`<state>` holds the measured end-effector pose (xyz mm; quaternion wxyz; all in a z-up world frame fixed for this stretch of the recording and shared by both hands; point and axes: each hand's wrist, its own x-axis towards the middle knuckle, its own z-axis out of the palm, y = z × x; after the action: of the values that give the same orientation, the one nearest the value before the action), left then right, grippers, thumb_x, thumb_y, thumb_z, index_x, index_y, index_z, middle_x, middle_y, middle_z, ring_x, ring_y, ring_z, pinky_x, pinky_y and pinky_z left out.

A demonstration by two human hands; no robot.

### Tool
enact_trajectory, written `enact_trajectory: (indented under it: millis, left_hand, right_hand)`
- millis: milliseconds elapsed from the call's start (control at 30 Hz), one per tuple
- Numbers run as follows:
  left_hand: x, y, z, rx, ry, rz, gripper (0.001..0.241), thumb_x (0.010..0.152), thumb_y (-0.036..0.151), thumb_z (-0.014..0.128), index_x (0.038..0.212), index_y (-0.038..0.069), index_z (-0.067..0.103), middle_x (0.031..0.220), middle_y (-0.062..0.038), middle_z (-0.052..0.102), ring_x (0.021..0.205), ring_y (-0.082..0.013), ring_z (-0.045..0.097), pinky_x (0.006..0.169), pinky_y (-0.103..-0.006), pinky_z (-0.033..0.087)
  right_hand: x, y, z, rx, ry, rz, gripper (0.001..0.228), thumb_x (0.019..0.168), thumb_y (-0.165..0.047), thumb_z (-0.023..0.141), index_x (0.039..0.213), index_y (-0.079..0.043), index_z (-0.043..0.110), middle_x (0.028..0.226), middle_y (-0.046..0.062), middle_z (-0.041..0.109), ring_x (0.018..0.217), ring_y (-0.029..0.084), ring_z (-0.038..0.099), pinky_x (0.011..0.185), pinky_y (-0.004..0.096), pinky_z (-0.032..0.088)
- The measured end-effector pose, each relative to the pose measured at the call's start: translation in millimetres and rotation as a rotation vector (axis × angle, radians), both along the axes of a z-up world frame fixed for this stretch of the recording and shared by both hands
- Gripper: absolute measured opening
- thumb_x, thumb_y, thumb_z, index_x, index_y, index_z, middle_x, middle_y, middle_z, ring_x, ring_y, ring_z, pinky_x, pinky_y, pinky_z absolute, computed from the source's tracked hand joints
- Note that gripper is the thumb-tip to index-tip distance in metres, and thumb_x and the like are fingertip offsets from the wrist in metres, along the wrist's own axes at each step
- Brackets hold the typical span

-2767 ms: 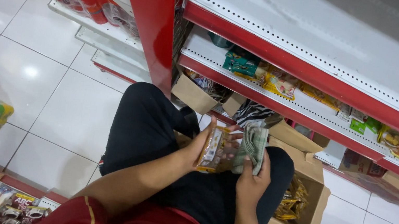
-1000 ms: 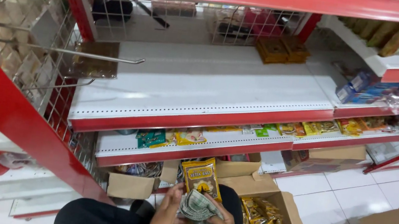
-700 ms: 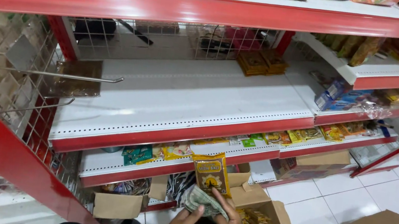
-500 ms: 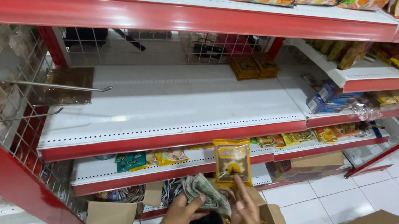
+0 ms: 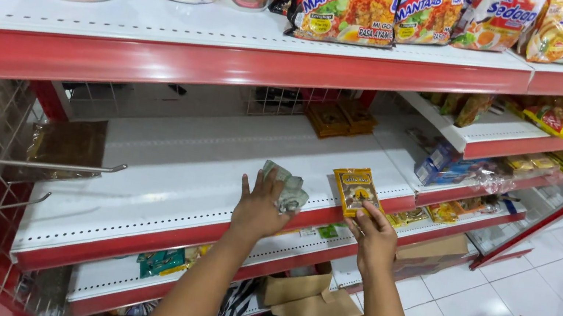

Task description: The person is counting paper money and placing individual seasoning or food packets into a cardboard box while seated in a store aisle.

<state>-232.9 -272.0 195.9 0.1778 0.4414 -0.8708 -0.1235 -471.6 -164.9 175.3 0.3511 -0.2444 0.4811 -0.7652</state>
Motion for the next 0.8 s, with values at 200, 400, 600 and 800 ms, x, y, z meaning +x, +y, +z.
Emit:
enact_trajectory:
  millis: [200,400,600,800]
  left_hand:
    - [3.9,11.5,9.7,0.041,-0.211,0.093,0.103,0.083,0.08,0.055,0.157,0.014,0.027,0.17,-0.012,0.011,0.157,-0.0334,0.008,0.126,-0.0571,0.0]
    - [4.0,10.5,15.3,0.06,-0.171,0.066,0.101,0.083,0.079,0.057,0.155,0.013,0.032,0.169,-0.014,0.012,0.157,-0.0343,0.008,0.126,-0.0572,-0.001]
    - [4.0,8.7,10.6,0.051,-0.099,0.058,0.094,0.082,0.073,0.063,0.15,0.011,0.041,0.167,-0.016,0.018,0.156,-0.037,0.01,0.125,-0.0591,0.0]
    - [3.9,9.7,8.8,0.01,-0.084,0.055,0.089,0.082,0.069,0.066,0.145,0.01,0.046,0.165,-0.019,0.022,0.154,-0.041,0.015,0.123,-0.0619,0.003]
  right_hand:
    - [-27.6,-103.1,10.9,0.01,-0.099,0.102,0.034,0.094,0.005,0.061,0.128,0.004,0.059,0.12,0.019,0.067,0.101,0.026,0.071,0.085,0.031,0.062]
    - [-62.3,-206.2,-1.3,0.038,-0.108,0.09,0.034,0.095,0.007,0.06,0.126,-0.001,0.048,0.114,0.023,0.067,0.094,0.028,0.07,0.077,0.032,0.064]
    - [-102.3,-298.4,-46.3,-0.053,-0.117,0.039,0.042,0.091,0.01,0.062,0.127,-0.004,0.047,0.107,0.021,0.066,0.087,0.028,0.069,0.064,0.035,0.06]
    - [-127.2,-351.3,-74.4,-0.233,-0.205,-0.017,0.034,0.095,-0.017,0.051,0.126,-0.004,0.054,0.116,0.018,0.067,0.099,0.031,0.068,0.08,0.05,0.059]
